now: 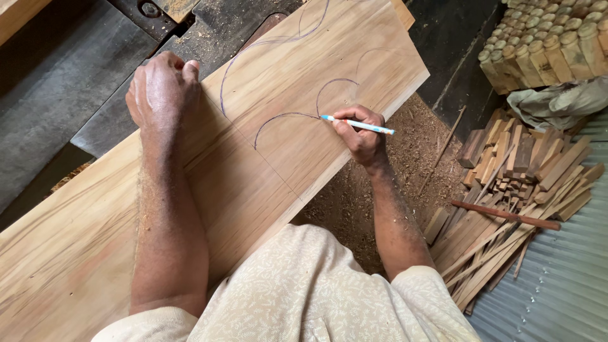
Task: The person uses a blue marker to draw a series of connected curved lines on a rectangular wooden plank. The person holds the plank with one hand while drawing with the other, then briefly repositions the plank before continuing the pattern.
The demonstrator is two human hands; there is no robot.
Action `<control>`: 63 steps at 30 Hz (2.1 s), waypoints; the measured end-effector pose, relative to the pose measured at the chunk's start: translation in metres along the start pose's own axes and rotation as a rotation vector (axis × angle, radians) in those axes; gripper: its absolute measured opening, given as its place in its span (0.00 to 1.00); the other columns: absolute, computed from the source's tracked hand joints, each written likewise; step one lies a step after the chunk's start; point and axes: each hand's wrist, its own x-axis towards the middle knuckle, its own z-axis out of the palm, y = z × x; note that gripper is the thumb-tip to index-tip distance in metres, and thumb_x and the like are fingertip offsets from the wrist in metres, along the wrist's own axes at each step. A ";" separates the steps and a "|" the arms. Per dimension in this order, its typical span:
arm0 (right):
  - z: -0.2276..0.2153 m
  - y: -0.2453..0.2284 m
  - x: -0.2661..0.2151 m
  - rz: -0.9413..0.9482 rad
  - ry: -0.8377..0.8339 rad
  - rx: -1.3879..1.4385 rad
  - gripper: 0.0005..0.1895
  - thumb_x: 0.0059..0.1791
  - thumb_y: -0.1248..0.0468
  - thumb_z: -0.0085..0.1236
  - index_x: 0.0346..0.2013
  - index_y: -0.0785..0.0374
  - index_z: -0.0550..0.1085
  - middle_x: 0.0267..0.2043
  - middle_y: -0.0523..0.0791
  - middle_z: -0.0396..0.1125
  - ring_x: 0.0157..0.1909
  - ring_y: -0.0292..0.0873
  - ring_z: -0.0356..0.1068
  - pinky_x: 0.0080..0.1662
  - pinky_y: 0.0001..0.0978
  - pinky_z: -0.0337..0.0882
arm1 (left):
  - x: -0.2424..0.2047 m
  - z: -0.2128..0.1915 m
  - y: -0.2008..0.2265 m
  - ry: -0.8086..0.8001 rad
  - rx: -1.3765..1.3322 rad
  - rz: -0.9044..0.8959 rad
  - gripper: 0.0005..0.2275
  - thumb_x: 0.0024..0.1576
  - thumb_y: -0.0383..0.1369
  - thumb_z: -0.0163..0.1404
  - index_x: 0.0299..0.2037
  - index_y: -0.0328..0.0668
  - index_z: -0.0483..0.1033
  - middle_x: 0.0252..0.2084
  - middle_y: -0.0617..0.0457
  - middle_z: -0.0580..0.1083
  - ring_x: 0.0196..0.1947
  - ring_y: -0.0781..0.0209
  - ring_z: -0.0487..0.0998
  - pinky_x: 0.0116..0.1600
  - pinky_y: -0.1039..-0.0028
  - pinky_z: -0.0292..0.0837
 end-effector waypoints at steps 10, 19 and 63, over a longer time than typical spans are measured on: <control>-0.002 0.002 -0.001 0.026 -0.006 0.009 0.05 0.50 0.69 0.57 0.35 0.70 0.77 0.28 0.41 0.70 0.28 0.29 0.65 0.28 0.23 0.63 | -0.002 -0.001 0.001 0.011 -0.001 0.000 0.14 0.62 0.45 0.56 0.41 0.43 0.84 0.37 0.41 0.80 0.40 0.45 0.81 0.48 0.52 0.73; -0.002 0.002 -0.002 0.033 -0.024 -0.009 0.05 0.51 0.69 0.57 0.35 0.69 0.77 0.27 0.40 0.69 0.27 0.28 0.63 0.27 0.23 0.62 | -0.002 -0.004 0.003 -0.008 -0.009 -0.023 0.13 0.61 0.44 0.56 0.42 0.43 0.83 0.39 0.40 0.80 0.41 0.42 0.80 0.48 0.51 0.72; -0.083 0.057 0.072 0.029 0.013 0.045 0.08 0.47 0.65 0.58 0.32 0.68 0.79 0.29 0.45 0.74 0.29 0.33 0.71 0.33 0.24 0.72 | -0.008 -0.012 0.017 -0.042 0.047 -0.070 0.14 0.62 0.47 0.54 0.49 0.50 0.83 0.42 0.41 0.79 0.48 0.40 0.78 0.56 0.52 0.69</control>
